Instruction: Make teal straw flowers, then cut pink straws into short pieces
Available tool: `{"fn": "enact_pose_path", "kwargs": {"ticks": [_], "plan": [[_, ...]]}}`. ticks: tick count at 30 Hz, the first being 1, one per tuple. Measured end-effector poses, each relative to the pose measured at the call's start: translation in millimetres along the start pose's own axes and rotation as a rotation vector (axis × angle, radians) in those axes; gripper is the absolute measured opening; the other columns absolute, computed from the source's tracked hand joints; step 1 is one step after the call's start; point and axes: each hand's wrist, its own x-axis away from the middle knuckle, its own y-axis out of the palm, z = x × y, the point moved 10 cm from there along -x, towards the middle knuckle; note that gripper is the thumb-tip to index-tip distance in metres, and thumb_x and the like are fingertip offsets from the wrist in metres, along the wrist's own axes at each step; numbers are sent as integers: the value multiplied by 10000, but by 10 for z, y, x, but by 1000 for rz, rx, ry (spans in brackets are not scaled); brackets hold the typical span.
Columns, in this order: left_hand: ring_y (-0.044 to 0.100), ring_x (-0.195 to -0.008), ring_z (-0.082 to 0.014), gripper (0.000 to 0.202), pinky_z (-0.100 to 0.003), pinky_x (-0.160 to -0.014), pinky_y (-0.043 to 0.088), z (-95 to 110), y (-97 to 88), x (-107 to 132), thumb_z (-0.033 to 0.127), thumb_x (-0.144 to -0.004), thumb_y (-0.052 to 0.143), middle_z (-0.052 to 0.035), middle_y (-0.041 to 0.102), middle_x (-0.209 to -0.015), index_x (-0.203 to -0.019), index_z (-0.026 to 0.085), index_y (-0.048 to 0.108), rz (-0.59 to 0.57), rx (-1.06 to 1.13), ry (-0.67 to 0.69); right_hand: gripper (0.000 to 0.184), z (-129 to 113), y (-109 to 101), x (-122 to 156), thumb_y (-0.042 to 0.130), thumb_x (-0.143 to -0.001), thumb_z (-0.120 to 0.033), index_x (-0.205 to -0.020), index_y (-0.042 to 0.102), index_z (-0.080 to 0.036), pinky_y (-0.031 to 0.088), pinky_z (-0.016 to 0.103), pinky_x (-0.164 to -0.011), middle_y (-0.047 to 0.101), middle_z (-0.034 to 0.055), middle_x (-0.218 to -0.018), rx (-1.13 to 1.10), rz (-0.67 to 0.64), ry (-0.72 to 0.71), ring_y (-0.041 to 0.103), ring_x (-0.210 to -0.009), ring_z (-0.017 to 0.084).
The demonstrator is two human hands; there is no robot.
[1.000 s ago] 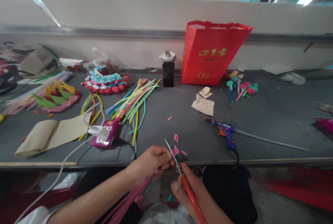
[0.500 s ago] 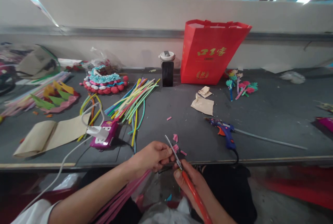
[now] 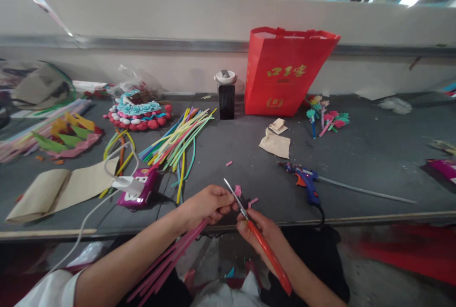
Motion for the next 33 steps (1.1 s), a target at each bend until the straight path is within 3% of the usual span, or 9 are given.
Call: {"fn": "enact_pose_path", "kwargs": {"ticks": [10, 16, 20, 27, 33], "plan": [[235, -402, -18, 428, -219, -405, 80, -141, -26, 17, 534, -685, 733, 73, 431, -563, -766, 136, 594, 1, 32, -27, 480, 78, 46, 66, 511, -851, -658, -901, 634, -196, 363, 235, -557, 505, -25, -657, 117, -8, 37, 451, -599, 133], [214, -394, -24, 431, -226, -394, 102, -112, 70, 39, 561, -714, 697, 94, 370, -525, -735, 148, 576, -10, 23, 37, 516, 6, 37, 52, 435, -887, -664, -1012, 627, -202, 418, 283, -675, 611, 18, -784, 181, 53, -62, 546, -701, 172], [222, -392, -19, 463, -223, -400, 92, -119, 53, 36, 583, -669, 719, 96, 379, -518, -718, 148, 565, 21, 23, 27, 541, 74, 44, 15, 478, -848, -710, -919, 631, -196, 412, 275, -648, 585, 11, -745, 119, 49, -60, 524, -680, 161], [216, -393, -18, 447, -214, -394, 96, -113, 11, -38, 576, -705, 705, 101, 370, -531, -754, 157, 559, 13, 51, 55, 488, 63, 40, 22, 557, -804, -712, -857, 605, -229, 310, 214, -444, 406, -57, -571, -24, 2, 67, 357, -478, 100], [231, -389, -10, 419, -199, -381, 99, -112, -71, -16, 531, -711, 718, 90, 398, -551, -754, 145, 558, 40, 94, 62, 531, 240, 31, 39, 600, -762, -726, -921, 604, -220, 199, 176, -343, 417, -74, -519, -106, -29, 254, 290, -374, 57]]}}
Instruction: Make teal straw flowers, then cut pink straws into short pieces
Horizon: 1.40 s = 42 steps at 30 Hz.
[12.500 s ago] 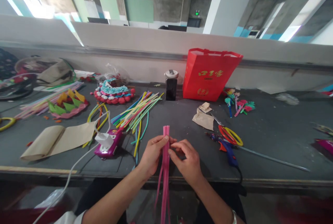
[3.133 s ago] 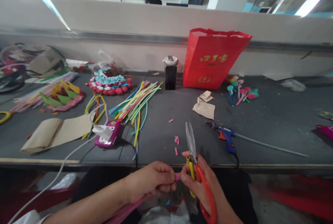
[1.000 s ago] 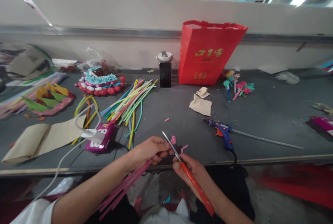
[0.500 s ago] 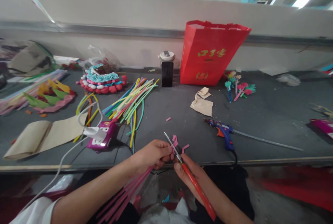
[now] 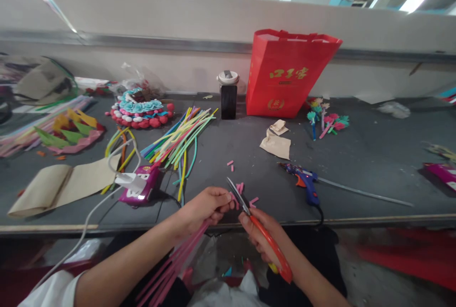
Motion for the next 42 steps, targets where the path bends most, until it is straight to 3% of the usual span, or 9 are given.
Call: {"fn": "enact_pose_path", "kwargs": {"ticks": [3, 6, 10, 13, 16, 25, 31, 38, 42], "plan": [[304, -384, -25, 393, -187, -366, 162, -8, -9, 76, 521, -743, 699, 78, 441, -565, -778, 157, 556, 3, 5, 10, 564, 23, -29, 49, 575, -782, -719, -1044, 582, -219, 158, 162, -343, 391, -93, -528, -73, -31, 61, 241, -376, 46], [345, -366, -48, 395, -196, -352, 198, -89, 74, 191, 554, -781, 659, 70, 476, -551, -830, 174, 565, -30, -24, -16, 489, -188, -129, 153, 692, -774, -546, -1104, 582, -203, 258, 173, -394, 387, -97, -557, -62, 10, -110, 305, -430, 59], [231, -374, -27, 434, -215, -364, 102, -263, 335, 339, 569, -756, 694, 81, 433, -528, -812, 154, 579, -143, 1, -83, 547, -359, -203, 331, 749, -712, -281, -1216, 543, -230, 465, 226, -583, 586, -39, -742, 2, 121, -299, 532, -592, 113], [201, -381, -27, 430, -233, -372, 91, -353, 519, 399, 555, -744, 717, 96, 372, -511, -783, 154, 568, -231, 87, -107, 573, -381, -136, 407, 706, -724, -201, -1257, 504, -262, 514, 245, -685, 648, -4, -918, 15, 129, -392, 629, -736, 143], [205, -364, -26, 413, -240, -365, 92, -439, 606, 419, 534, -764, 707, 91, 370, -501, -777, 138, 594, -292, 116, -138, 513, -343, -29, 421, 651, -773, -178, -1252, 492, -272, 518, 226, -638, 654, -14, -904, 32, 75, -441, 646, -685, 127], [239, -364, -39, 375, -236, -366, 88, -504, 635, 475, 467, -789, 689, 55, 413, -498, -809, 94, 664, -356, 133, -202, 329, -343, -20, 494, 596, -818, -217, -1139, 537, -259, 520, 215, -576, 644, -53, -720, 212, 127, -462, 640, -573, 129], [242, -371, -37, 419, -235, -361, 98, -423, 568, 529, 530, -763, 696, 59, 431, -515, -790, 115, 644, -322, -14, -178, 330, -396, -147, 474, 609, -836, -276, -1155, 526, -252, 500, 215, -562, 632, -25, -760, 164, 160, -481, 605, -593, 133], [183, -396, -30, 414, -204, -373, 95, -112, 138, 430, 553, -779, 668, 101, 322, -507, -744, 154, 562, 13, -7, 15, 622, -142, -174, 345, 575, -841, -645, -1283, 472, -220, 496, 270, -576, 619, 23, -825, -121, 134, -279, 584, -647, 158], [187, -389, -23, 350, -192, -368, 98, 42, 7, 409, 503, -837, 619, 96, 346, -541, -778, 164, 557, 98, 11, 98, 795, 158, -54, 308, 473, -766, -828, -1244, 514, -194, 485, 293, -576, 643, 48, -800, -152, 72, -138, 595, -596, 160]]}}
